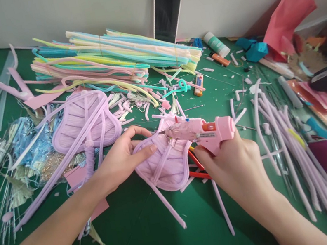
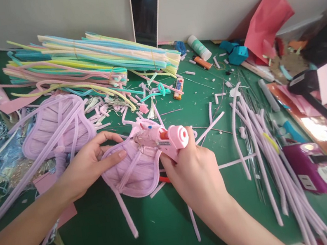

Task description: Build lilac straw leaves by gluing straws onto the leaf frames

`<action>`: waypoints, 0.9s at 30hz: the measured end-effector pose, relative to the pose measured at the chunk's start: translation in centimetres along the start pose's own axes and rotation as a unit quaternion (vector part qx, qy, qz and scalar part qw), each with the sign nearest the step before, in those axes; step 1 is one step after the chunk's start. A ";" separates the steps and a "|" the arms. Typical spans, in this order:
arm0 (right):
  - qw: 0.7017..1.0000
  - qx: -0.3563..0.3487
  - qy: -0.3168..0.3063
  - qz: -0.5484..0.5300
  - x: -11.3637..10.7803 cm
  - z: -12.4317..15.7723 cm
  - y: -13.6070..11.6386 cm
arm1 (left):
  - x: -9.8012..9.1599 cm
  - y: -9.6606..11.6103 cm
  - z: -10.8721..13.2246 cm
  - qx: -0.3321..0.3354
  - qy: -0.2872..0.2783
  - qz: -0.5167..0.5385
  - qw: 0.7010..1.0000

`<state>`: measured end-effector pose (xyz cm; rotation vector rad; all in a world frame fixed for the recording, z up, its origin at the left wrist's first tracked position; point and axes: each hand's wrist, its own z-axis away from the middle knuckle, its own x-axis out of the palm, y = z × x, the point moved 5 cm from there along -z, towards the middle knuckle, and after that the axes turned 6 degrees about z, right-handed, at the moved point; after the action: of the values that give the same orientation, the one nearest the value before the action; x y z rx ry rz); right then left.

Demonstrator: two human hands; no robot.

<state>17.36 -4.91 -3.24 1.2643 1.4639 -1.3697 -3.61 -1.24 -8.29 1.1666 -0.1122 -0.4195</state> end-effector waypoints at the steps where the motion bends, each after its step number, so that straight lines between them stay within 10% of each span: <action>1: 1.000 0.002 0.000 -0.001 0.0 0.0 0.0 | 0.0 0.0 0.0 -0.003 -0.001 0.003 1.000; 27: 1.000 0.023 0.000 -0.017 0.2 -0.5 0.6 | 0.3 0.1 0.0 -0.013 -0.022 0.028 0.999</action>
<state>17.91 -4.43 -3.45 1.2747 1.4668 -1.4330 -3.33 -1.34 -8.17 1.1264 -0.1762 -0.3959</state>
